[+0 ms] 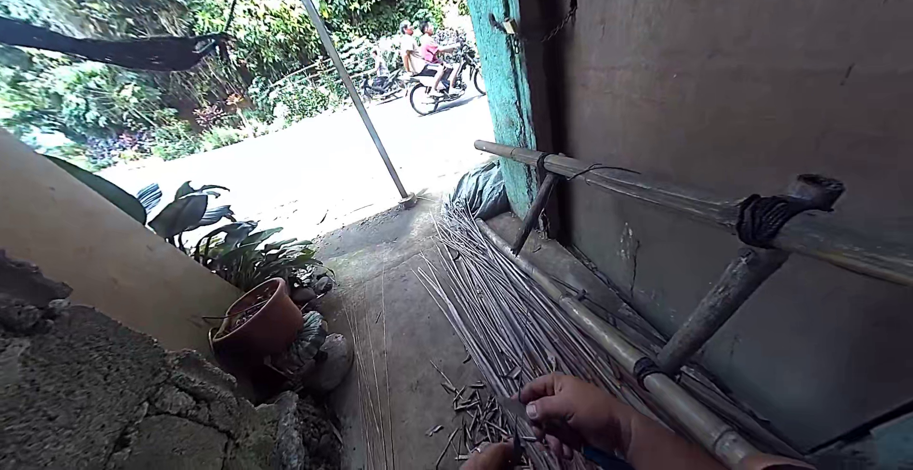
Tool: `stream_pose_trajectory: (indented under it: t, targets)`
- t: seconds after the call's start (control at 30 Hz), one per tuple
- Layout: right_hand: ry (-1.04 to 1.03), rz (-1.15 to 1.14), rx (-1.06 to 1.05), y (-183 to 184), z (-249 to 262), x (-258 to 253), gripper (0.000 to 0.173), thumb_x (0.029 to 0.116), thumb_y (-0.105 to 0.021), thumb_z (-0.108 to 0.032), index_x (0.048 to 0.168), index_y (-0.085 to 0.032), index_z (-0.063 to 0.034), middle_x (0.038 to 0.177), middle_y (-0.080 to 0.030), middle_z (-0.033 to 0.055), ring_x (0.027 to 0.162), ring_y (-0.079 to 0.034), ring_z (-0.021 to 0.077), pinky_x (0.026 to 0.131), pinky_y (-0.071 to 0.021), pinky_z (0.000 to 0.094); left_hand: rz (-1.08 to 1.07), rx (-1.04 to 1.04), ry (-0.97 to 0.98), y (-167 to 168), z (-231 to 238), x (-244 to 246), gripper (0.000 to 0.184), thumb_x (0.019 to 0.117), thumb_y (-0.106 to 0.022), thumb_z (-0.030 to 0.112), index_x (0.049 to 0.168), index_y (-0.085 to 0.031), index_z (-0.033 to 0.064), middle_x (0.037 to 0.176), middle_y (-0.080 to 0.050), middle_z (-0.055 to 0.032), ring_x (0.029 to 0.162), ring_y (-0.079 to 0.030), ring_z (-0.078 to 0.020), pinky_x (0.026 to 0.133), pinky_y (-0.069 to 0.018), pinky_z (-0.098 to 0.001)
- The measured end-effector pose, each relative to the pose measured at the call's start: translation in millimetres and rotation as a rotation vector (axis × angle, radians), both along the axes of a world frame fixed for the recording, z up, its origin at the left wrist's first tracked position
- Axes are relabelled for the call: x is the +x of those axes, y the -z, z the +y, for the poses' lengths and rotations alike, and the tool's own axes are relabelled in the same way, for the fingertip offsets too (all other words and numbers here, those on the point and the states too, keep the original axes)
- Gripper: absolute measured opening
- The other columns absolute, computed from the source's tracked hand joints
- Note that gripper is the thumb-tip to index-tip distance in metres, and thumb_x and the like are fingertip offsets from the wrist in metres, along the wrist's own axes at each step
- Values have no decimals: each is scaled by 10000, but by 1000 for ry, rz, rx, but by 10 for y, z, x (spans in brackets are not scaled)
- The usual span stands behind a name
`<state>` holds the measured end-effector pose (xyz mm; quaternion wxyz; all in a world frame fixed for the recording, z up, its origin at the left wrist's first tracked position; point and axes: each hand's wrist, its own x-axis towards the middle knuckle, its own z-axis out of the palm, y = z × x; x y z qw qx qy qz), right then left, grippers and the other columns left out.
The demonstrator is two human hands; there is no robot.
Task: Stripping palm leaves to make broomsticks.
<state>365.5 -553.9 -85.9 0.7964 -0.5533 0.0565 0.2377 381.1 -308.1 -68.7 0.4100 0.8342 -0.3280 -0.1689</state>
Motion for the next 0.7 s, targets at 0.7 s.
stream_pose_trajectory:
  t: [0.7]
  targets:
    - [60,12,120,-43,17,21,227,1014,-532,-156,1201,-630,-71,795,-700,84,554,-650,147,498,-559,274,725,-346,-25,23,9,12,284,1082,-442,169,1121,-659,-10,747,-650,-19,622,-604,-92,615,-543,-284]
